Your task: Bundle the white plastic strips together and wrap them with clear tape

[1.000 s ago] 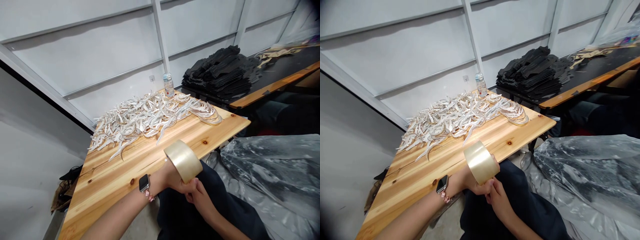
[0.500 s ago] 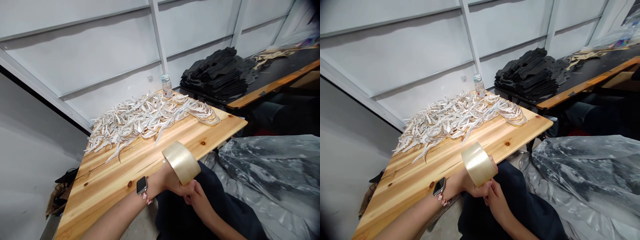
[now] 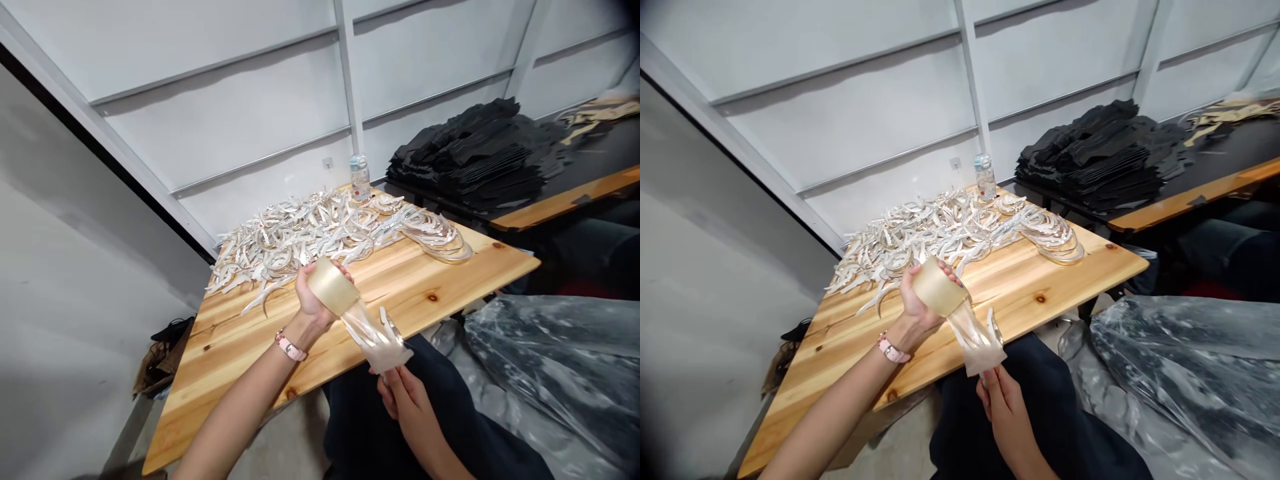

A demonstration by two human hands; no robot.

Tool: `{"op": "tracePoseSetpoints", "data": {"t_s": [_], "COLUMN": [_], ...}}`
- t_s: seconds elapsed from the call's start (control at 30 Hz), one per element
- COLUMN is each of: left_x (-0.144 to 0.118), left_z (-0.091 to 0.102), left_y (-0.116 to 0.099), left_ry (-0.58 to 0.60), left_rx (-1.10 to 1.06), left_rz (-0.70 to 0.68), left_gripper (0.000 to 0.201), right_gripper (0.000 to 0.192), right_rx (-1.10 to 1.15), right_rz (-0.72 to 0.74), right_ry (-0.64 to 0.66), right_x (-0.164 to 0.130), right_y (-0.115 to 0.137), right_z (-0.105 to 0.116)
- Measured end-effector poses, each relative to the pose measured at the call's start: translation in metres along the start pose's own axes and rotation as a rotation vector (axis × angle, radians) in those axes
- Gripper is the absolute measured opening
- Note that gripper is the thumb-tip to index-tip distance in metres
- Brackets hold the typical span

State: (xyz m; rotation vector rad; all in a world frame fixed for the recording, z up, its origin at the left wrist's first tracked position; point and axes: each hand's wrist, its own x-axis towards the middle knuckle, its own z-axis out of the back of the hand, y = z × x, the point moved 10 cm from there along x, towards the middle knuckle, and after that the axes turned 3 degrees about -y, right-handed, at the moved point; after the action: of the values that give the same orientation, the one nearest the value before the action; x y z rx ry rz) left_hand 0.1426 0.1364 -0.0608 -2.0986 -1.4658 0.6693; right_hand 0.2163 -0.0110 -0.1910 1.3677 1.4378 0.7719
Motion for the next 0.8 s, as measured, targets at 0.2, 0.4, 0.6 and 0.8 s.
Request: {"op": "tracePoseSetpoints", "data": {"t_s": [0.2, 0.4, 0.6, 0.8], "left_x": [-0.005, 0.009, 0.011, -0.001], "left_z": [-0.011, 0.011, 0.024, 0.03], "left_y": [0.01, 0.014, -0.01, -0.029], "left_ry": [0.126, -0.031, -0.067, -0.058], "left_rx": [0.339, 0.338, 0.707, 0.843], "left_rz": [-0.067, 0.011, 0.154, 0.259], "left_gripper": [0.042, 0.052, 0.072, 0.071], "right_gripper": [0.064, 0.063, 0.058, 0.057], "right_rx": [0.023, 0.075, 0.053, 0.09], "right_rz": [-0.067, -0.108, -0.053, -0.051], "right_ry": [-0.023, -0.024, -0.013, 0.053], "right_x": [0.0, 0.0, -0.001, -0.013], "right_y": [-0.01, -0.011, 0.003, 0.016], "right_z": [0.003, 0.002, -0.003, -0.023]}}
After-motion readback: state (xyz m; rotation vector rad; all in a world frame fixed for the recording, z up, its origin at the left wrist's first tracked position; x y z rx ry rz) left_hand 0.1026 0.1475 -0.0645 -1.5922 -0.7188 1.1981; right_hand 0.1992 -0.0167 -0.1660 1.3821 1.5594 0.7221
